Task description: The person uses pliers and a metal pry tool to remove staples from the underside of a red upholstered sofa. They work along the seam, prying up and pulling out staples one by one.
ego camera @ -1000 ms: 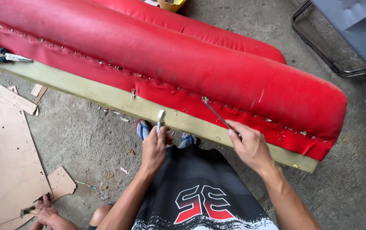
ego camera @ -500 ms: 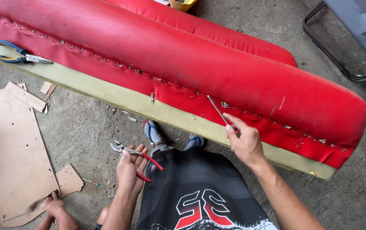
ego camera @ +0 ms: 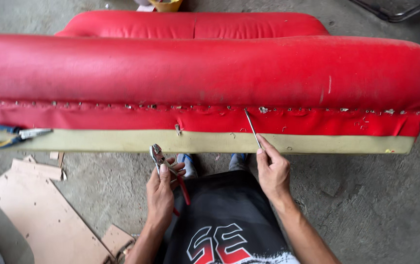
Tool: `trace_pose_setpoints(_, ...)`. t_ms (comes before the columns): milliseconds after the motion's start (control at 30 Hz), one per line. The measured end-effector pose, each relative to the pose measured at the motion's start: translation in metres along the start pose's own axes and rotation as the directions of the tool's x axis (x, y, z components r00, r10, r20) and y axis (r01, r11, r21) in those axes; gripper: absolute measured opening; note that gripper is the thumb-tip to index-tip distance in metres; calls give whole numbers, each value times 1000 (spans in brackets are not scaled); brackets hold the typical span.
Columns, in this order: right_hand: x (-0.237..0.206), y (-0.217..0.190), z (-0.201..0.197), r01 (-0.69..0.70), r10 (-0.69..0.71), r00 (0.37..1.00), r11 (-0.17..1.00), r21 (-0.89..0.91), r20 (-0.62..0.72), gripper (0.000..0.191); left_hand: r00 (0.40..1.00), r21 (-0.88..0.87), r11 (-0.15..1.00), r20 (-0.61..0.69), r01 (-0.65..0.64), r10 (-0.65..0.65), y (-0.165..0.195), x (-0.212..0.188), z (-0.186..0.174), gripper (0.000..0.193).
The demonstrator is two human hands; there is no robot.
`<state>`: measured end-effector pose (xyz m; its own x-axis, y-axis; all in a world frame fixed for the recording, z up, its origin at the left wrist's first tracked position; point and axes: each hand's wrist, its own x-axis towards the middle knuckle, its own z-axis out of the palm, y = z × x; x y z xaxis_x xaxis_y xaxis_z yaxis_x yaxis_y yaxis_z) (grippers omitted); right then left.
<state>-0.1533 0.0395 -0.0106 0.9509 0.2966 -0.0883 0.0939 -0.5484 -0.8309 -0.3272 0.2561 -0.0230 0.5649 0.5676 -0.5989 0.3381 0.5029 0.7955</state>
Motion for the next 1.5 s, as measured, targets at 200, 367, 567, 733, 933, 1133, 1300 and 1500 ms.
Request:
trace_pose_setpoints(200,-15,-11,28,-60,55,993,997,-53,-102,36,995,254,964,88,-75,54,35,26,-34,51)
trace_pose_setpoints(367,-18,-19,38,-49,38,986,996,-71,-160,37,989,256,958,102,-127,104,61,47,-41,48)
trace_pose_setpoints(567,-20,-23,33,-143,125,977,985,-96,-174,37,956,351,889,128,-293,265,93,82,-31,46)
trace_pose_setpoints(733,-13,-34,19,-91,73,989,986,-139,-129,36,919,309,868,206,-388,337,115,116,-24,49)
trace_pose_setpoints(933,3,-57,-9,-310,322,946,924,-222,19,37,917,287,899,323,-331,235,130,160,-26,52)
trace_pose_setpoints(1133,-2,-54,11,25,-70,990,940,-340,-122,33,931,229,948,340,-220,133,134,185,-28,51)
trace_pose_setpoints(1300,-12,-15,43,60,-137,969,937,-343,-206,37,929,281,930,346,-238,133,130,188,-33,50)
trace_pose_setpoints(1500,-24,7,58,55,-57,961,998,-15,-270,33,925,291,921,347,-260,151,130,181,-33,50)
